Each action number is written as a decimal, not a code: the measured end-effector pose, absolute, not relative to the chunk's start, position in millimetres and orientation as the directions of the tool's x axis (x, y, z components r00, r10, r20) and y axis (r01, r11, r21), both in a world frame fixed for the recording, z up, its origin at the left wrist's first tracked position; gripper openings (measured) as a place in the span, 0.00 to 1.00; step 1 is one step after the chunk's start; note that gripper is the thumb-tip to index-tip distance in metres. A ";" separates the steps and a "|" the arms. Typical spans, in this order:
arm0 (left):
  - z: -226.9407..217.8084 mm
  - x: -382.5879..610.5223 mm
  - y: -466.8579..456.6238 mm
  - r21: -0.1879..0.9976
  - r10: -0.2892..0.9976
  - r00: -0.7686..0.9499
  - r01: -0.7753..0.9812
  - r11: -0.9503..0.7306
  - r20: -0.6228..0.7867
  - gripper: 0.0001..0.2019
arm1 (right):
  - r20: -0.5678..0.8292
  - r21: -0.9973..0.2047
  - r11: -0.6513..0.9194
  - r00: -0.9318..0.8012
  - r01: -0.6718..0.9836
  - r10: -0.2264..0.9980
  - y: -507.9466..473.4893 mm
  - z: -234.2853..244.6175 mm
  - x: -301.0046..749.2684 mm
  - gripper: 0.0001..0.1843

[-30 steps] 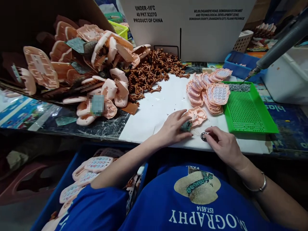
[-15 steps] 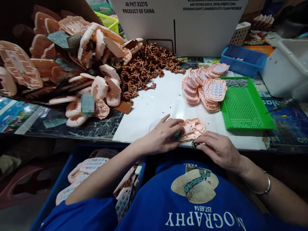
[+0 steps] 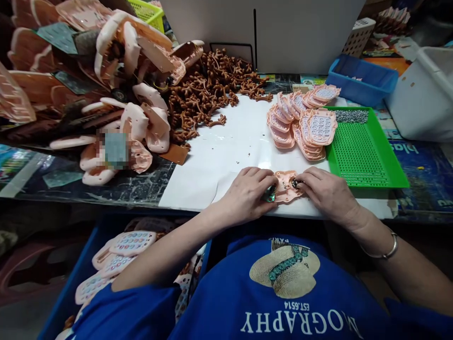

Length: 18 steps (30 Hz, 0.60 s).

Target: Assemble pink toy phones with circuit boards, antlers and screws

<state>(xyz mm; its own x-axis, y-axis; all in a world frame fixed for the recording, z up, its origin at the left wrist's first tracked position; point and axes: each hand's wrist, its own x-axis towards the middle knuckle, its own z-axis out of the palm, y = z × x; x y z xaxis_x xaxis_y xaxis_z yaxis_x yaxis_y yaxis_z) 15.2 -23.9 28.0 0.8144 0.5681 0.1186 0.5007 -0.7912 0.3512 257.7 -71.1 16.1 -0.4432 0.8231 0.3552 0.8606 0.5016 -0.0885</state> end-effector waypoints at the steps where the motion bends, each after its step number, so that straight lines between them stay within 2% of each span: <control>1: 28.6 15.1 -23.5 0.358 0.569 0.815 0.501 -0.788 0.113 0.18 | 0.338 -0.105 0.502 -0.444 0.858 0.830 -69.7 17.0 258.3 0.09; 5: 29.1 15.2 -21.9 0.384 0.573 0.814 0.501 -0.776 0.096 0.17 | 0.286 -0.133 0.497 -0.447 0.858 0.848 -63.3 22.8 260.9 0.10; 9: 28.0 15.2 -19.6 0.403 0.556 0.823 0.474 -0.783 0.113 0.17 | 0.231 -0.247 0.504 -0.455 0.827 0.860 -58.3 29.9 264.2 0.09; 11: 27.4 15.0 -18.2 0.403 0.545 0.828 0.459 -0.792 0.130 0.17 | 0.226 -0.264 0.498 -0.449 0.826 0.864 -57.5 31.2 264.7 0.09; 18: 27.6 15.7 -18.3 0.405 0.543 0.827 0.450 -0.796 0.147 0.16 | 0.254 -0.049 0.530 -0.503 0.847 0.826 -59.9 26.1 259.4 0.09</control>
